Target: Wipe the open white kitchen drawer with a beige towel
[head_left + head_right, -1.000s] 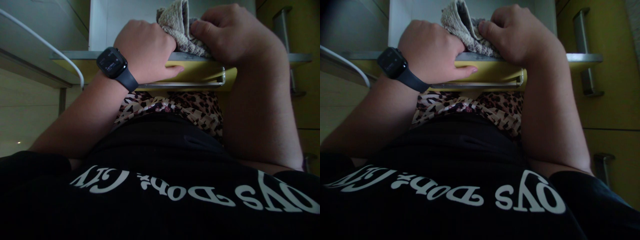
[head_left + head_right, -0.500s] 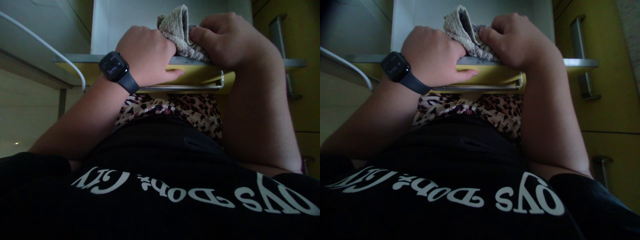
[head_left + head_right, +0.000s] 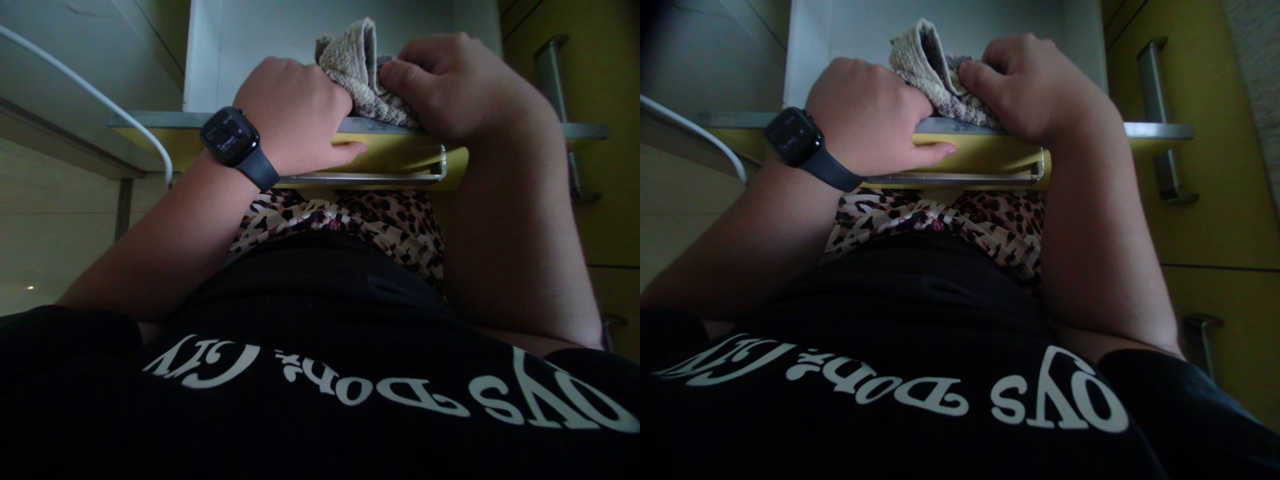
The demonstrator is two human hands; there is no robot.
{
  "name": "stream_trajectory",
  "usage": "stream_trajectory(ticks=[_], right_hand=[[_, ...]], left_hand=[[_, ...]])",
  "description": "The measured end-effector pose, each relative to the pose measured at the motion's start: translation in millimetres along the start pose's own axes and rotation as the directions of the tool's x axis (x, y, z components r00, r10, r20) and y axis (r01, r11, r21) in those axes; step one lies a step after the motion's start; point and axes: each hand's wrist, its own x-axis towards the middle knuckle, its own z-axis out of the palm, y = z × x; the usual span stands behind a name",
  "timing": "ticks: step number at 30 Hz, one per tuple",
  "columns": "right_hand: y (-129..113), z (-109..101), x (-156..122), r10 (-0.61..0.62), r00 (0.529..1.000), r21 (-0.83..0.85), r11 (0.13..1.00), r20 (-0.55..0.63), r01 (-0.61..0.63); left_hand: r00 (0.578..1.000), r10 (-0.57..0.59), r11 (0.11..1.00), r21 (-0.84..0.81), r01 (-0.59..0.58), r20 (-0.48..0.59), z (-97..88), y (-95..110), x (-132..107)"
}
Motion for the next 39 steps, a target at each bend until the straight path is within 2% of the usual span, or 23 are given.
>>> stream_trajectory(ticks=[39], right_hand=[[0.0, 0.4, 0.4, 0.001, 1.000, -0.033, 0.999, -0.007, -0.001]], left_hand=[[0.999, -0.021, 1.000, -0.013, 0.022, 0.045, 0.1, -2.1, 0.6]])
